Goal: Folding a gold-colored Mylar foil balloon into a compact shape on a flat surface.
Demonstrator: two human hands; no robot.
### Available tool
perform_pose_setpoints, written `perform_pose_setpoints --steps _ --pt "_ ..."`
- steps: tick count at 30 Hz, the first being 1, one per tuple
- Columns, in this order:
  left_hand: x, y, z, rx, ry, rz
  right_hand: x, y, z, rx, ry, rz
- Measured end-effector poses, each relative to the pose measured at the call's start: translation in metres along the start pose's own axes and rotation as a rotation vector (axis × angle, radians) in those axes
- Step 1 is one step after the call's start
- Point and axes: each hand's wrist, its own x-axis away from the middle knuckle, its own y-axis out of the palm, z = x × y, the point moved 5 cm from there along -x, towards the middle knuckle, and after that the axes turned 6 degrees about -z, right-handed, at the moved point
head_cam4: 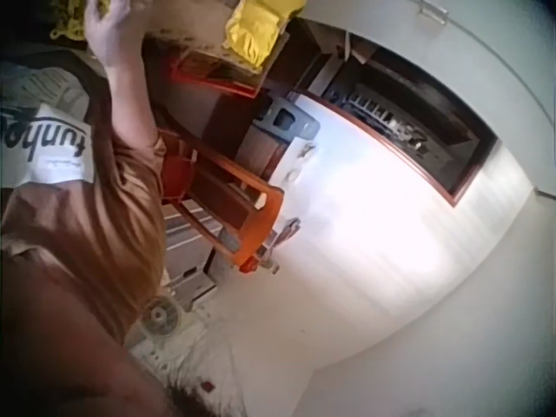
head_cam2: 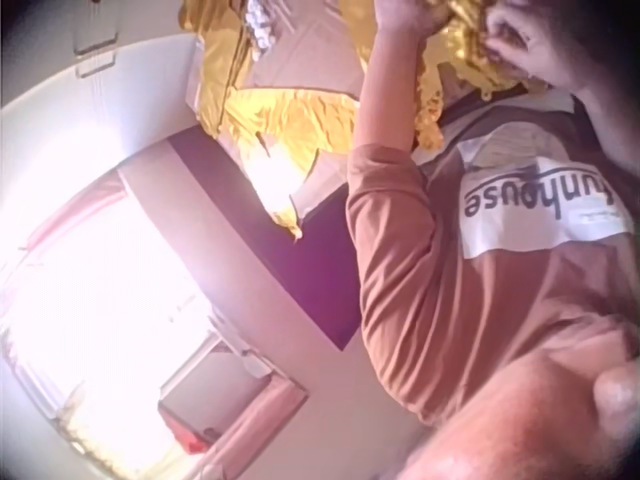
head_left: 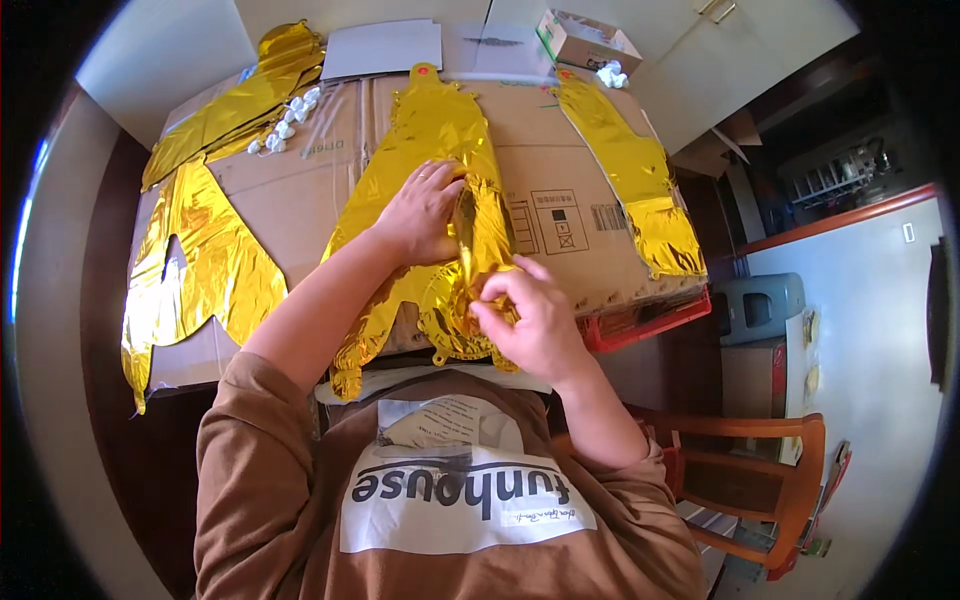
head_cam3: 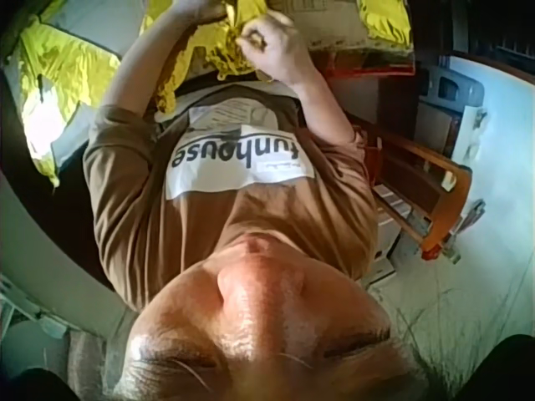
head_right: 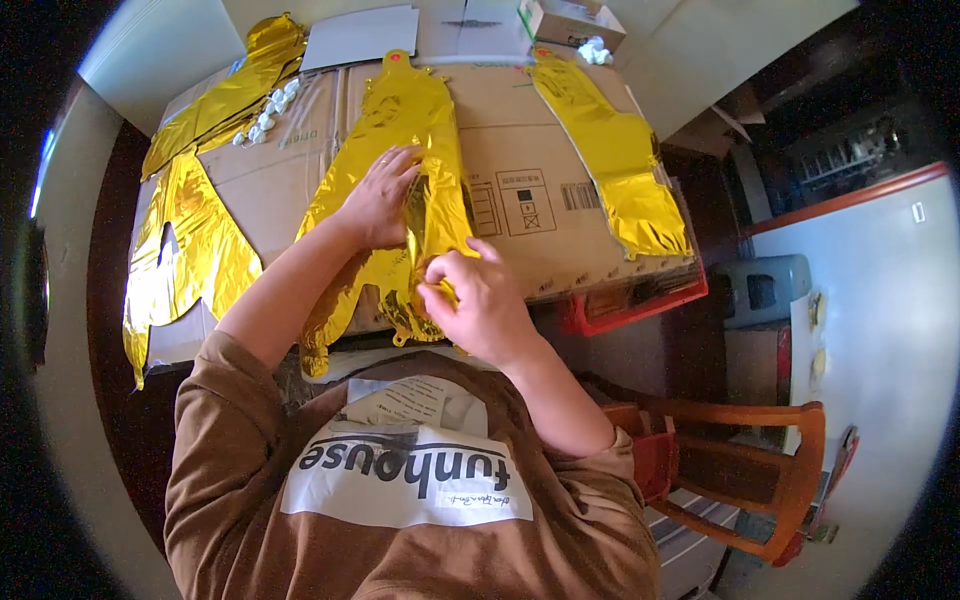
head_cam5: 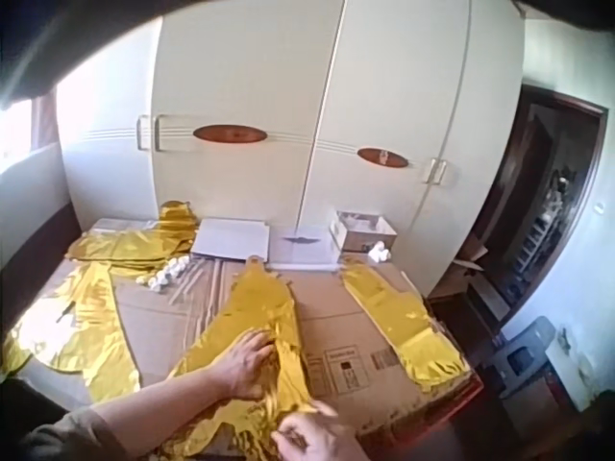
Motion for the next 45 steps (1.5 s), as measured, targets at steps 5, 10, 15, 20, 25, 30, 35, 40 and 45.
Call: perform_pose_setpoints --steps 5,10,15,20,25,30,35,40,45 --pt "-0.003 -0.004 0.004 0.096 -0.015 -0.041 0.012 0.005 0.07 -0.702 0.272 -0.052" --pt "-0.004 -0.011 0.009 0.131 -0.043 -0.027 -0.016 -0.022 0.142 0.345 0.241 0.139" --pt "-0.002 -0.005 0.003 0.021 -0.014 -0.091 -0.033 0.011 0.14 0.449 0.134 -0.133" --pt "0.004 0.005 -0.005 -0.082 -0.011 -0.112 -0.039 0.02 0.129 0.357 0.123 -0.222" --pt "0.003 0.005 -0.003 -0.078 -0.039 -0.151 -0.036 0.017 0.128 0.416 0.072 -0.25" --pt "0.002 0.004 -0.002 -0.044 -0.037 -0.165 -0.035 0.017 0.127 0.458 0.046 -0.286" --pt "0.003 0.008 -0.007 -0.069 -0.01 -0.145 -0.037 0.021 0.124 0.484 0.02 -0.3" --pt "0.0 -0.001 -0.001 0.024 -0.032 -0.125 -0.038 0.02 0.124 0.495 0.018 -0.314" --pt "-0.005 -0.018 -0.031 0.666 -0.188 0.104 -0.039 0.02 0.123 0.451 0.029 -0.295"
